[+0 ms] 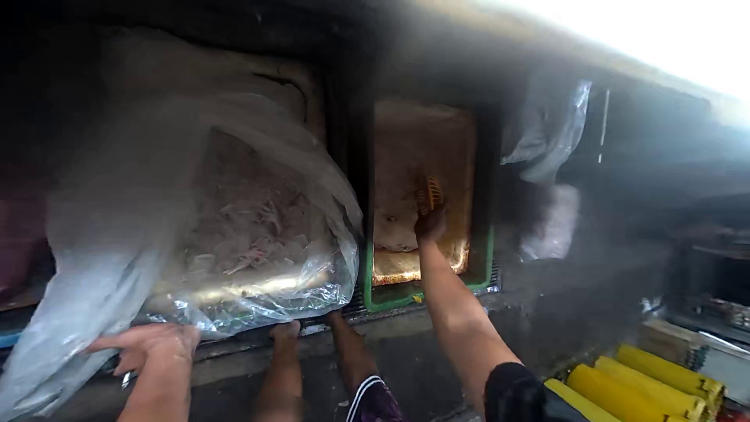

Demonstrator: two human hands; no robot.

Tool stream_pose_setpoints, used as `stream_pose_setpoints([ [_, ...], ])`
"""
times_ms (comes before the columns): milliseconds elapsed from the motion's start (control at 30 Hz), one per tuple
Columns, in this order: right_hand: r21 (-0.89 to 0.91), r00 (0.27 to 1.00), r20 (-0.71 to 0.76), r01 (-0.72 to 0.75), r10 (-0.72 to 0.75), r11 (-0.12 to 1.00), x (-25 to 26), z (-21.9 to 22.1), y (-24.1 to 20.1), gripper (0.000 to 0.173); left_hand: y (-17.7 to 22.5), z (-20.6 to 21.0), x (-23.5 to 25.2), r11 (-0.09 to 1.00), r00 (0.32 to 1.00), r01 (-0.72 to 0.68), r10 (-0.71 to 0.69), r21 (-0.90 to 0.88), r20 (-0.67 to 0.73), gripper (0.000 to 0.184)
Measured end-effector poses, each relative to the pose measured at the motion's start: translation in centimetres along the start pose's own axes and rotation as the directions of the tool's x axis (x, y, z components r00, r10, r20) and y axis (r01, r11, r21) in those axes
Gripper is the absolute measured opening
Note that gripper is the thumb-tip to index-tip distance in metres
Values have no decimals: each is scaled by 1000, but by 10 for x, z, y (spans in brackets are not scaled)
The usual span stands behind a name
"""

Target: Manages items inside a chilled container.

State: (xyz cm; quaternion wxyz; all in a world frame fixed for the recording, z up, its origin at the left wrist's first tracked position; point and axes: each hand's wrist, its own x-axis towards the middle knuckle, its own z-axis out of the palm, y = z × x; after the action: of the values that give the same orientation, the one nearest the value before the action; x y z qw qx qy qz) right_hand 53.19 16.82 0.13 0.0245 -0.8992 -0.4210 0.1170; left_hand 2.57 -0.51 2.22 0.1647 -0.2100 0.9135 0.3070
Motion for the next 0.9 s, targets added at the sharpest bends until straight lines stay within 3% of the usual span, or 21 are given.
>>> stream_pose_setpoints([
  [100,177,973,-224,98,-57,979,-26,-21,23,74,6,-2,-7,997,999,39,-40,-64,-10,94],
  [167,204,949,-289,193,-129,960,-54,-49,37,80,12,-4,-11,992,997,76,-78,-98,-17,91],
  [233,358,941,-306,256,-147,898,-88,-88,27,71,12,-4,-4,986,992,102,-111,-133,-57,88],
  [333,727,981,-193,168,-38,666,-149,-143,-14,63,4,2,10,975,986,135,-151,-178,-77,90],
  [367,802,986,-147,165,-78,574,-166,-152,-31,54,1,3,13,973,983,149,-165,-177,-76,90],
  [433,859,931,0,188,-366,477,-193,-154,-66,48,-6,5,21,974,980,149,-168,-170,-104,92],
  [467,819,843,69,258,-534,512,-200,-146,-89,48,-10,8,26,977,979,142,-163,-157,-124,93],
  [533,616,583,144,580,-800,533,-202,-107,-142,51,-12,9,28,978,979,128,-151,-165,-138,94],
  [600,350,420,222,808,-880,474,-196,-53,-193,56,-11,9,27,970,975,129,-162,-205,-154,92],
  [667,67,333,239,932,-912,357,-188,2,-243,54,-8,10,29,964,969,130,-173,-231,-177,89],
  [733,-134,302,200,951,-932,280,-185,50,-288,53,-9,9,29,969,964,136,-177,-208,-198,89],
  [767,-142,309,250,949,-918,281,-193,60,-310,49,-8,10,30,970,961,133,-176,-202,-215,89],
  [800,-199,358,438,933,-825,300,-212,53,-336,51,-6,11,29,970,958,132,-178,-204,-223,88],
  [833,-212,376,515,927,-770,310,-229,57,-349,52,-5,11,29,968,959,135,-181,-210,-216,87],
  [867,-190,370,503,929,-781,318,-244,72,-348,52,-4,12,29,967,960,141,-186,-211,-209,86],
  [900,-136,304,387,953,-871,272,-252,98,-335,48,-5,13,31,967,957,142,-189,-213,-221,85],
])
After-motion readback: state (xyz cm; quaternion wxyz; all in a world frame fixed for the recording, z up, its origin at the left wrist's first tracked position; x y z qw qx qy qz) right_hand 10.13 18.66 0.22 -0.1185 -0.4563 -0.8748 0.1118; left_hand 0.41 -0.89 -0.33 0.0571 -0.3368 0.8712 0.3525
